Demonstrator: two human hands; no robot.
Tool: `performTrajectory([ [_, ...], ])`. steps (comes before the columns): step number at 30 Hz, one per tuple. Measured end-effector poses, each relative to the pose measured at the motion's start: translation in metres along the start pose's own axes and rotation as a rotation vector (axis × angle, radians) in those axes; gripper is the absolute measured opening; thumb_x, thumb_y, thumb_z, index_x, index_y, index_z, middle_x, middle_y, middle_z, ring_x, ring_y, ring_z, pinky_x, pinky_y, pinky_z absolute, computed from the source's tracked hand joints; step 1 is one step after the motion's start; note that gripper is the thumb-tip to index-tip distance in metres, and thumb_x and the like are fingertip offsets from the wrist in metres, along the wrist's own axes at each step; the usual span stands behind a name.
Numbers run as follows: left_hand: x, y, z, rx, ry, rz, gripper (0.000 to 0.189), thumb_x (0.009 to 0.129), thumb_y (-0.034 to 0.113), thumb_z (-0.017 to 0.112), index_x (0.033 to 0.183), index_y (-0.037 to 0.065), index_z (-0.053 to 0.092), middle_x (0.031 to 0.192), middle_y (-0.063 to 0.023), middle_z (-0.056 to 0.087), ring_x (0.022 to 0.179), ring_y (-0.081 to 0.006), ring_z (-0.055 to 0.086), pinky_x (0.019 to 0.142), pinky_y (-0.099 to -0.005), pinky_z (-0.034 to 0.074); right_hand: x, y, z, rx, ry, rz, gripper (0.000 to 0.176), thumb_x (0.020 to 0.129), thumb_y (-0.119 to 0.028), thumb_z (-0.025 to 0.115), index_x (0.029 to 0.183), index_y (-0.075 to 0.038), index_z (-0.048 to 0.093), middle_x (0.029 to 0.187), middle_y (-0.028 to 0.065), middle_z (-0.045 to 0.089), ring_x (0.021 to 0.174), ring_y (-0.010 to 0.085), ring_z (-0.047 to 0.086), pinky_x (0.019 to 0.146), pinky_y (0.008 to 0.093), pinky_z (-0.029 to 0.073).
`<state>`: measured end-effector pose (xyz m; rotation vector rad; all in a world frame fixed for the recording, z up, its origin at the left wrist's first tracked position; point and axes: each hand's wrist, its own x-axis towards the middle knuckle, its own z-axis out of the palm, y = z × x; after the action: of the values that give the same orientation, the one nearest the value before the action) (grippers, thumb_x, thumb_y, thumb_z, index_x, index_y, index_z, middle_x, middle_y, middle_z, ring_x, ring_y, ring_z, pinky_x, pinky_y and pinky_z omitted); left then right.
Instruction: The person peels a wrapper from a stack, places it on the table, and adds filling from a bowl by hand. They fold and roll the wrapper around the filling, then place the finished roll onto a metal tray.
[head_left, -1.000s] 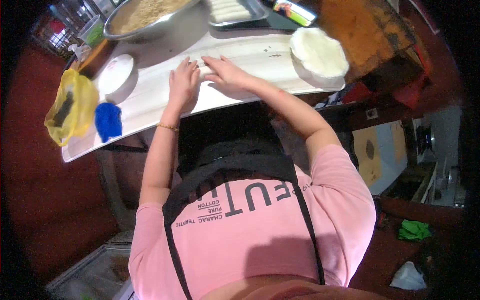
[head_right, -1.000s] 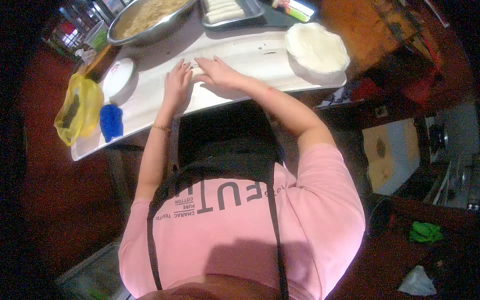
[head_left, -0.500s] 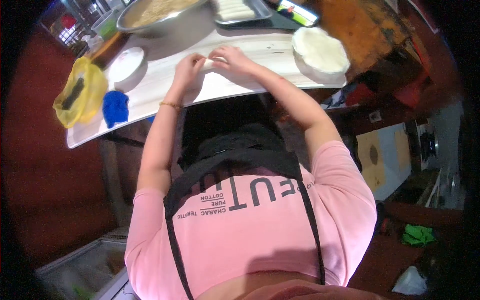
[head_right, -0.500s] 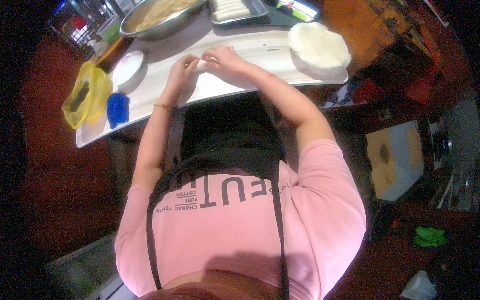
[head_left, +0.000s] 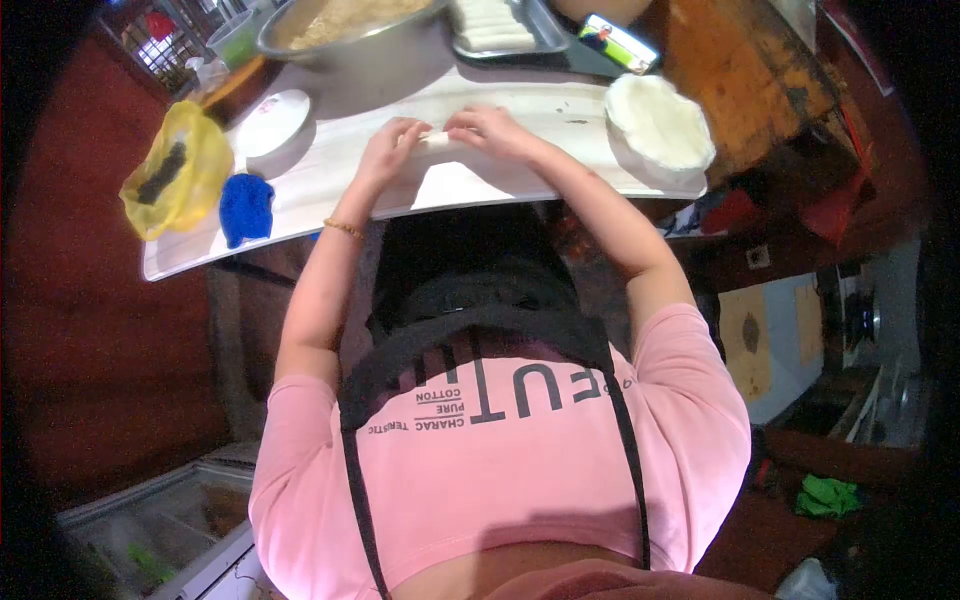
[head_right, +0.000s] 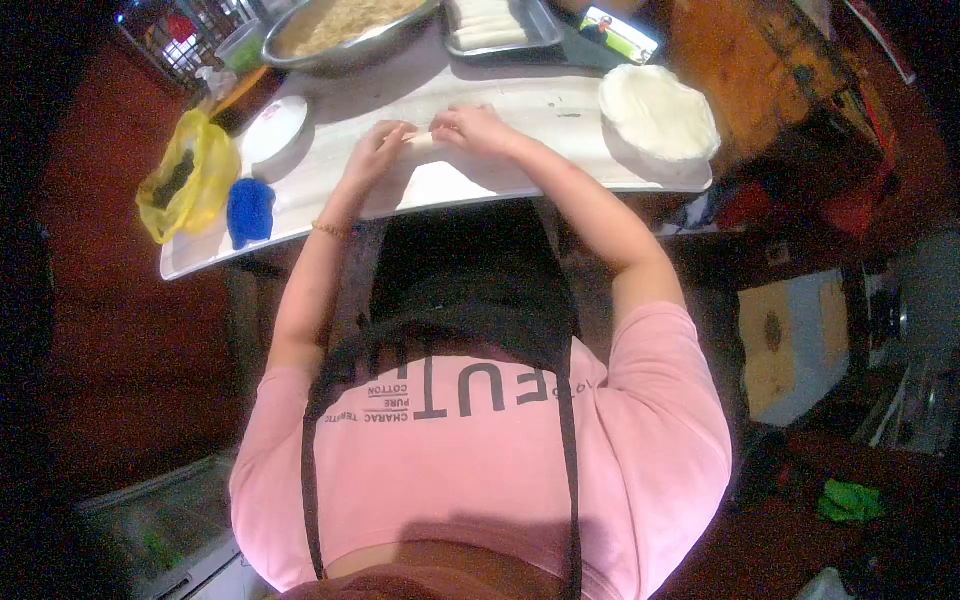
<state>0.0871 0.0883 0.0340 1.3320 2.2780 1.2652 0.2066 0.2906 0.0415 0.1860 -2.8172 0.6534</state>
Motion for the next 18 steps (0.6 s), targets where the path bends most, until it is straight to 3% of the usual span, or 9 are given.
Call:
performTrajectory([
  [2, -0.005, 0.006, -0.011, 0.074, 0.198, 0.322, 0.023, 0.093, 0.017, 0.058, 0.109, 0.003, 0.068, 0.107, -0.0153, 0.068, 0.102, -0.0285, 0.064, 0.091, -0.0356, 0.048, 0.012, 0.009, 0.003, -0.037, 0.033, 0.029, 0.032, 0.094, -0.038, 0.054, 0.110, -0.014, 0.069, 0.110, 0.0115, 0.065, 0.108, 0.0320, 0.059, 0.093, 0.0533, 0.042],
  [4, -0.010, 0.012, -0.023, 0.160, 0.167, 0.348, 0.025, 0.090, 0.014, 0.061, 0.111, 0.004, 0.068, 0.108, -0.0162, 0.068, 0.103, -0.0313, 0.064, 0.092, -0.0367, 0.048, 0.023, 0.015, 0.002, -0.074, 0.066, 0.062, 0.033, 0.094, -0.039, 0.053, 0.108, -0.014, 0.070, 0.109, 0.0113, 0.065, 0.108, 0.0321, 0.059, 0.093, 0.0547, 0.041],
  [6, -0.010, 0.011, -0.027, 0.238, 0.134, 0.370, 0.028, 0.086, 0.011, 0.065, 0.113, 0.005, 0.067, 0.109, -0.0171, 0.068, 0.103, -0.0340, 0.064, 0.092, -0.0379, 0.049, 0.032, 0.018, 0.000, -0.097, 0.123, 0.056, 0.026, 0.092, -0.031, 0.061, 0.098, -0.009, 0.072, 0.094, 0.0154, 0.064, 0.099, 0.0341, 0.061, 0.088, 0.0444, 0.047],
  [8, -0.009, 0.004, -0.026, 0.260, 0.108, 0.372, 0.038, 0.079, 0.008, 0.070, 0.116, 0.005, 0.066, 0.111, -0.0194, 0.068, 0.103, -0.0368, 0.064, 0.090, -0.0392, 0.050, 0.038, 0.016, -0.005, -0.060, 0.164, 0.074, 0.026, 0.092, -0.031, 0.061, 0.098, -0.008, 0.072, 0.093, 0.0158, 0.063, 0.097, 0.0348, 0.061, 0.087, 0.0441, 0.047],
  [13, -0.006, 0.002, -0.028, 0.217, 0.086, 0.282, 0.043, 0.079, 0.008, 0.070, 0.121, 0.004, 0.062, 0.115, -0.0187, 0.068, 0.105, -0.0362, 0.065, 0.092, -0.0384, 0.051, 0.036, -0.016, -0.019, -0.061, 0.252, 0.170, 0.024, 0.087, -0.030, 0.060, 0.094, -0.011, 0.072, 0.099, 0.0148, 0.064, 0.101, 0.0342, 0.060, 0.087, 0.0486, 0.045],
  [15, -0.003, 0.001, -0.028, 0.170, 0.067, 0.231, 0.044, 0.080, 0.008, 0.069, 0.123, 0.004, 0.061, 0.116, -0.0181, 0.068, 0.107, -0.0354, 0.065, 0.093, -0.0385, 0.050, 0.024, -0.035, -0.013, -0.322, 0.205, -0.143, 0.019, 0.080, -0.023, 0.063, 0.089, -0.007, 0.068, 0.093, 0.0147, 0.061, 0.096, 0.0333, 0.060, 0.081, 0.0442, 0.046],
  [18, 0.006, -0.007, -0.026, 0.075, 0.116, 0.207, 0.049, 0.080, 0.011, 0.072, 0.127, 0.008, 0.058, 0.108, -0.0144, 0.071, 0.093, -0.0363, 0.067, 0.083, -0.0404, 0.054, 0.004, -0.059, 0.013, -0.407, 0.345, -0.292, 0.027, 0.073, -0.011, 0.063, 0.098, -0.003, 0.060, 0.096, 0.0116, 0.059, 0.097, 0.0315, 0.057, 0.084, 0.0434, 0.046],
])
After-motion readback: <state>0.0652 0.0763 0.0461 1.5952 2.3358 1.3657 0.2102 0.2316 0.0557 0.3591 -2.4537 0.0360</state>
